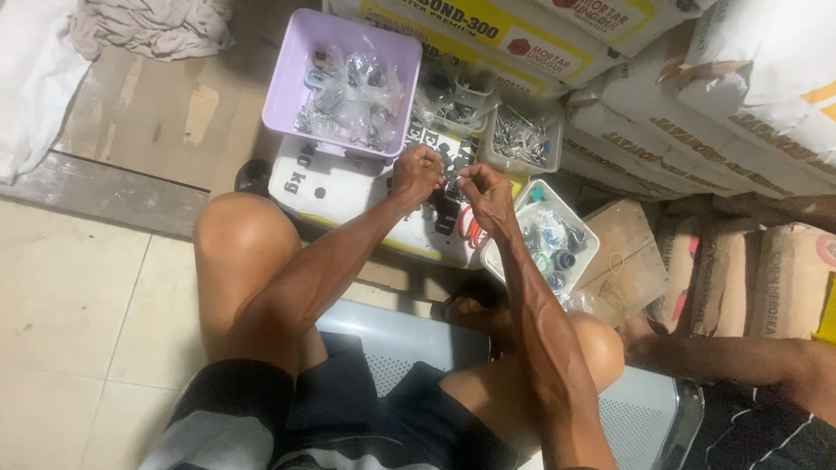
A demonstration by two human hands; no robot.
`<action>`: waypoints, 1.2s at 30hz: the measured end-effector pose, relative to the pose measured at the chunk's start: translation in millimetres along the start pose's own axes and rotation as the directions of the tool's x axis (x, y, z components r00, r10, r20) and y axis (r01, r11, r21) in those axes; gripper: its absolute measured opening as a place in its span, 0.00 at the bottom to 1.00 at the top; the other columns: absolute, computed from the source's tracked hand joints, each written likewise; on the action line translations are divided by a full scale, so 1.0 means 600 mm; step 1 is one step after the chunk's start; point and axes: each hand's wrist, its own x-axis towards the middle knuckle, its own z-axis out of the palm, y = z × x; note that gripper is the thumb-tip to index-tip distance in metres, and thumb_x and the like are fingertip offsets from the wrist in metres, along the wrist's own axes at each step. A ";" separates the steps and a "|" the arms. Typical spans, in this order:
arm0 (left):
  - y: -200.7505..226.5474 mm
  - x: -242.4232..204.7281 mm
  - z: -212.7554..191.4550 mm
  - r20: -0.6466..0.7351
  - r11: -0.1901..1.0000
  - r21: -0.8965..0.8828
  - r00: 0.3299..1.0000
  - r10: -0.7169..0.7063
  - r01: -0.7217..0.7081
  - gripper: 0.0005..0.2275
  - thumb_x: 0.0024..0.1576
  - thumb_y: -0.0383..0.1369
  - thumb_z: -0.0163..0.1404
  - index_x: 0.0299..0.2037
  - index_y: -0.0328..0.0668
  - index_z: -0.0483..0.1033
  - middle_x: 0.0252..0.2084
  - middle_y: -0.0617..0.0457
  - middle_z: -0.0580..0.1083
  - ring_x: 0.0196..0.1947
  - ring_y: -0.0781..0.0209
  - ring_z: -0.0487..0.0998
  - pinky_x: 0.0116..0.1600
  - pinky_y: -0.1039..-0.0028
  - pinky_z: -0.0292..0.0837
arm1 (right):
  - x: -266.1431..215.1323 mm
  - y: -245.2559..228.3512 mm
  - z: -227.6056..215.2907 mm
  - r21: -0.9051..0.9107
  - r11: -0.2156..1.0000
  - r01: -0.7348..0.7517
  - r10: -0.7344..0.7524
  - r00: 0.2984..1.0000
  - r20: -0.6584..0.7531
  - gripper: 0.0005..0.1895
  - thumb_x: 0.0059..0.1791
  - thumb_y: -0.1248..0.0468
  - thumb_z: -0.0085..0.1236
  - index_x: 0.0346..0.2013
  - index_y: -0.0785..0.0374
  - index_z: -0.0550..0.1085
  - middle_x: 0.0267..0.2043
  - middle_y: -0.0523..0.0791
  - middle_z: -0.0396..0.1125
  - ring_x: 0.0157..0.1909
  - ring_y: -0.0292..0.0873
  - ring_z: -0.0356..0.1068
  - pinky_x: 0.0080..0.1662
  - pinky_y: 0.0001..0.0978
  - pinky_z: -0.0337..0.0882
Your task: The person sits on a low stool and assembles small metal lock components by hand. They pick up parts from a purple container and a white tray, fit them together, and place the assembled items into a clear plastic container.
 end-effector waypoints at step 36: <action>-0.102 -0.003 -0.046 0.443 0.370 0.802 0.883 0.155 -0.468 0.07 0.61 0.29 0.44 0.39 0.39 0.78 0.27 0.43 0.78 0.29 0.48 0.85 0.37 0.57 0.81 | 0.065 0.155 0.039 -0.749 0.648 0.137 -0.212 0.977 -0.005 0.05 0.48 0.65 0.55 0.31 0.65 0.72 0.26 0.56 0.66 0.33 0.67 0.72 0.37 0.62 0.70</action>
